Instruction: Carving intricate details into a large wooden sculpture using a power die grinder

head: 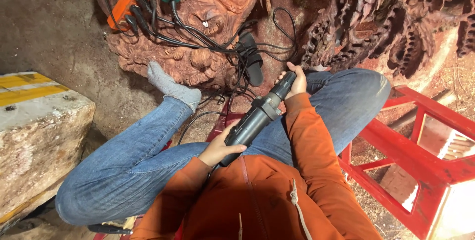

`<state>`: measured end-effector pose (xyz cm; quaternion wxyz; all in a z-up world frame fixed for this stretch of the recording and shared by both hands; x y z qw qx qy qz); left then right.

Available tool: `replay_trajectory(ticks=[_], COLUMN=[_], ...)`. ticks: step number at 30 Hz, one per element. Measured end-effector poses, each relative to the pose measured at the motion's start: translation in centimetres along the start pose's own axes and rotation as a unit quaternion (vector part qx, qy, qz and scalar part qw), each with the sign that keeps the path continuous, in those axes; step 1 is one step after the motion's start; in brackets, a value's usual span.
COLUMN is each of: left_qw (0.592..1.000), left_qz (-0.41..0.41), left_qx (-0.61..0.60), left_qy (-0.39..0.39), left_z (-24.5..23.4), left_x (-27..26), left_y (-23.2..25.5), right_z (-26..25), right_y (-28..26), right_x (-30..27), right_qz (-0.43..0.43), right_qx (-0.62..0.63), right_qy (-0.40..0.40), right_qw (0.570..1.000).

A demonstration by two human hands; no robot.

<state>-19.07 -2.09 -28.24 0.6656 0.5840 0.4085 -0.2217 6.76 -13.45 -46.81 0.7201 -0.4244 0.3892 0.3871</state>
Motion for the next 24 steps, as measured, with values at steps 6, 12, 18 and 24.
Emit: replay_trajectory(ticks=[6, 12, 18, 24], left_qw=[1.0, 0.999, 0.999, 0.997], left_qz=[0.003, -0.005, -0.016, -0.032], left_qx=[-0.014, -0.035, -0.041, -0.071], left_qy=[0.004, 0.005, 0.001, 0.0], left_z=[-0.1, 0.0, -0.2, -0.2], left_x=[-0.3, -0.6, -0.7, -1.0], left_y=[0.3, 1.1, 0.9, 1.3], right_z=[0.7, 0.5, 1.3, 1.6], right_y=[-0.1, -0.2, -0.9, -0.6], right_x=[-0.8, -0.9, -1.8, -1.4], right_qz=[-0.003, -0.002, -0.019, -0.015], right_qx=[0.0, 0.001, -0.004, 0.001], right_qy=[0.0, 0.006, -0.001, -0.021], right_qw=[1.0, 1.0, 1.0, 1.0])
Point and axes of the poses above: each hand's wrist, its own x-axis towards the middle knuckle, its own z-axis out of the palm, y = z × x, the point moved 8 cm from there along x, towards the middle knuckle, and after that the axes turned 2 degrees about -x, right-handed, at the moved point
